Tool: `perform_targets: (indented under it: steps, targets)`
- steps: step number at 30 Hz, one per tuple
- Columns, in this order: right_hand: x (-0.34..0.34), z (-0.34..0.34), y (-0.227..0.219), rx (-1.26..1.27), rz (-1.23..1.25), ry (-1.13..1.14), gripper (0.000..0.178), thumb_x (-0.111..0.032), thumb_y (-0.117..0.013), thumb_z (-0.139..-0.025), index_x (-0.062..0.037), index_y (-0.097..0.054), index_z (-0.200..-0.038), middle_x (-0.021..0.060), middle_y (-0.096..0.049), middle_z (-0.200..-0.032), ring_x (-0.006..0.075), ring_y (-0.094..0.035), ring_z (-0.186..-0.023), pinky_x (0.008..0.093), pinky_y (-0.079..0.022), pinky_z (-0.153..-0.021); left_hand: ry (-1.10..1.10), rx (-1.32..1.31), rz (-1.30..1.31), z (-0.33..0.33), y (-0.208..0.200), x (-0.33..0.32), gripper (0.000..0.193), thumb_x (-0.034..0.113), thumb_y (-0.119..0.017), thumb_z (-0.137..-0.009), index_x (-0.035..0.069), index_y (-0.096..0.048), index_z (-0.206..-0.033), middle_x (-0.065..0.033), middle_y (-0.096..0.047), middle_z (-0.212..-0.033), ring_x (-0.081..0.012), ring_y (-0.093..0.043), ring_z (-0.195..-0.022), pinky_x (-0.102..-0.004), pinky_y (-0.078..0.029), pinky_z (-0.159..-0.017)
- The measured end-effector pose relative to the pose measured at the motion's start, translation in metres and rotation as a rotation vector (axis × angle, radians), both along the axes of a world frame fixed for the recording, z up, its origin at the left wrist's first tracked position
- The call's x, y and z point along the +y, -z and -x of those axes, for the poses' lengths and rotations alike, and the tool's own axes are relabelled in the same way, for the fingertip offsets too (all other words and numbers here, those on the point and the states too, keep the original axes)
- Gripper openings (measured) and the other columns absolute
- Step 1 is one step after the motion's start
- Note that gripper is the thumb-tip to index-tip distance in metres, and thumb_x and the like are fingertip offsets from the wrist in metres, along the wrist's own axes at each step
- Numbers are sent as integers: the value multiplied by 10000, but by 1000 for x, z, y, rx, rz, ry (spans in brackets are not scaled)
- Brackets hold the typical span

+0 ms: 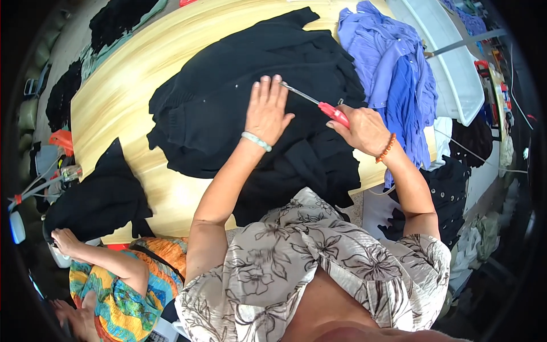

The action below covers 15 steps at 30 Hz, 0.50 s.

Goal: Trimming loose threads from black garments using scissors on a work table.

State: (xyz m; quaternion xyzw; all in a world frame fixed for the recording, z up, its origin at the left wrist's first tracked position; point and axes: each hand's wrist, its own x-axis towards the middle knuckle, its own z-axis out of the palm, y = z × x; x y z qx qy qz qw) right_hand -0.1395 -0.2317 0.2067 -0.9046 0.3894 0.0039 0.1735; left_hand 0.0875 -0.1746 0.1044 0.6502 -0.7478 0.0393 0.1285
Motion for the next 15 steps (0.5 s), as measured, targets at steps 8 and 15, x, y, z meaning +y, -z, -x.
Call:
perform_targets:
  steps: [8,15]
  targets:
    - [16,-76,-15,80,-32,-116,341,-353,-632,-882,-17,-607,-939,196,-647,-726,397,-645,-757,485,-500,-682,-270,115,155,-85,5,44,793,546,-687,-779,-20,-517,-1309,-185,-504,-1375,-317,-434,-1316,-451,-261,-1125]
    - [44,-148,-8,55,-134,-269,320,-337,-623,-881,-17,-633,-906,195,-666,-781,369,-661,-820,456,-516,-734,-350,107,137,-140,19,87,819,572,-686,-757,19,-508,-1334,-129,-464,-1430,-292,-365,-1370,-496,-210,-1136]
